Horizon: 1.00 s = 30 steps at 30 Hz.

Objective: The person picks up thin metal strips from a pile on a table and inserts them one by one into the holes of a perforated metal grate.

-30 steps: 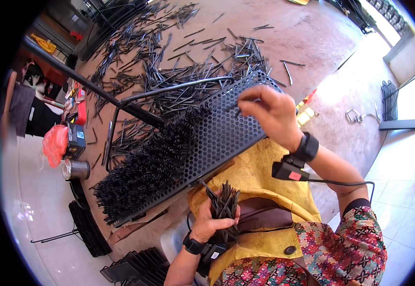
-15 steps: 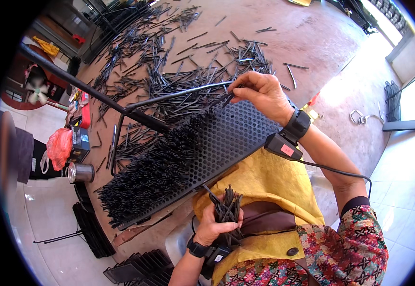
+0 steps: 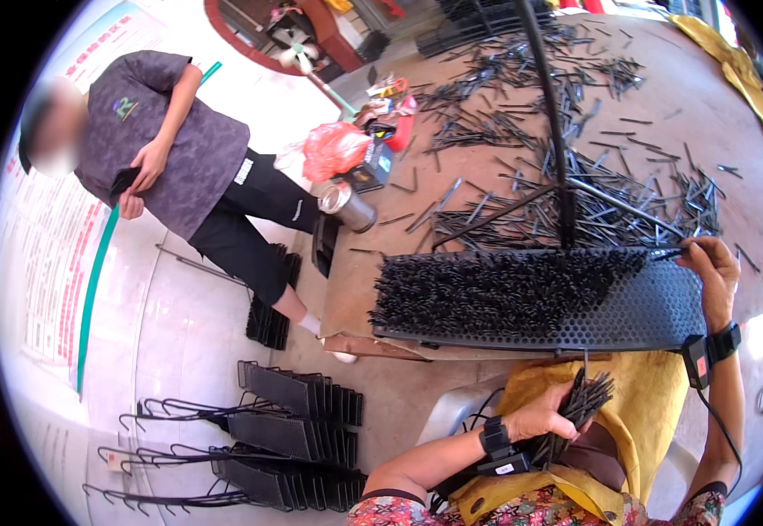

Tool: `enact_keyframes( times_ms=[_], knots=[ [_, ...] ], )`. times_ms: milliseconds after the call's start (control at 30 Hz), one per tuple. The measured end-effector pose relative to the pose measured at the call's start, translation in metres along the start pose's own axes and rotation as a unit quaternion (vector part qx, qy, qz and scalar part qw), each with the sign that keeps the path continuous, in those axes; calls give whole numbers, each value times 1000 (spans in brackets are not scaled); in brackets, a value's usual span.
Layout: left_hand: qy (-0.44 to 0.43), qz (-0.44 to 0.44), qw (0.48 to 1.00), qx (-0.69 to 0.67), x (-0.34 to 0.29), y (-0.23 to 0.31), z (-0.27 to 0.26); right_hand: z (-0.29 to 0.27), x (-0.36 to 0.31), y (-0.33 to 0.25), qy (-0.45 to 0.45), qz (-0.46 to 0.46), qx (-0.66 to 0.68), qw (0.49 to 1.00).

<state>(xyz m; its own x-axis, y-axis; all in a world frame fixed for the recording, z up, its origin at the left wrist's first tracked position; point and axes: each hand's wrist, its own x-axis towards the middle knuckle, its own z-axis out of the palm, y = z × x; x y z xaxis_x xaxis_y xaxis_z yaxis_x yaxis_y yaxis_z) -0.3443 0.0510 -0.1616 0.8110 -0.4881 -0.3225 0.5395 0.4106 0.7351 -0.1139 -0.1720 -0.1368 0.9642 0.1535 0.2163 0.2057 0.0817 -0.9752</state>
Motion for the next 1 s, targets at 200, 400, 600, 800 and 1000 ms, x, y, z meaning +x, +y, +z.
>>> enact_keyframes(
  times_ms=[200,400,600,800,1000],
  knots=[
    [5,10,1000,19,0,6,1,10,-3,-12,42,13,-2,999],
    [14,-22,1000,7,5,-4,-8,10,1,-22,5,-7,-56,998],
    [31,-57,997,30,7,4,-4,11,0,-20,-35,-54,-72,995],
    [30,-55,998,33,7,3,-4,19,6,-26,-85,-123,-152,977],
    [35,-51,998,25,7,6,-1,30,18,-25,-177,-315,-256,897]
  ],
)
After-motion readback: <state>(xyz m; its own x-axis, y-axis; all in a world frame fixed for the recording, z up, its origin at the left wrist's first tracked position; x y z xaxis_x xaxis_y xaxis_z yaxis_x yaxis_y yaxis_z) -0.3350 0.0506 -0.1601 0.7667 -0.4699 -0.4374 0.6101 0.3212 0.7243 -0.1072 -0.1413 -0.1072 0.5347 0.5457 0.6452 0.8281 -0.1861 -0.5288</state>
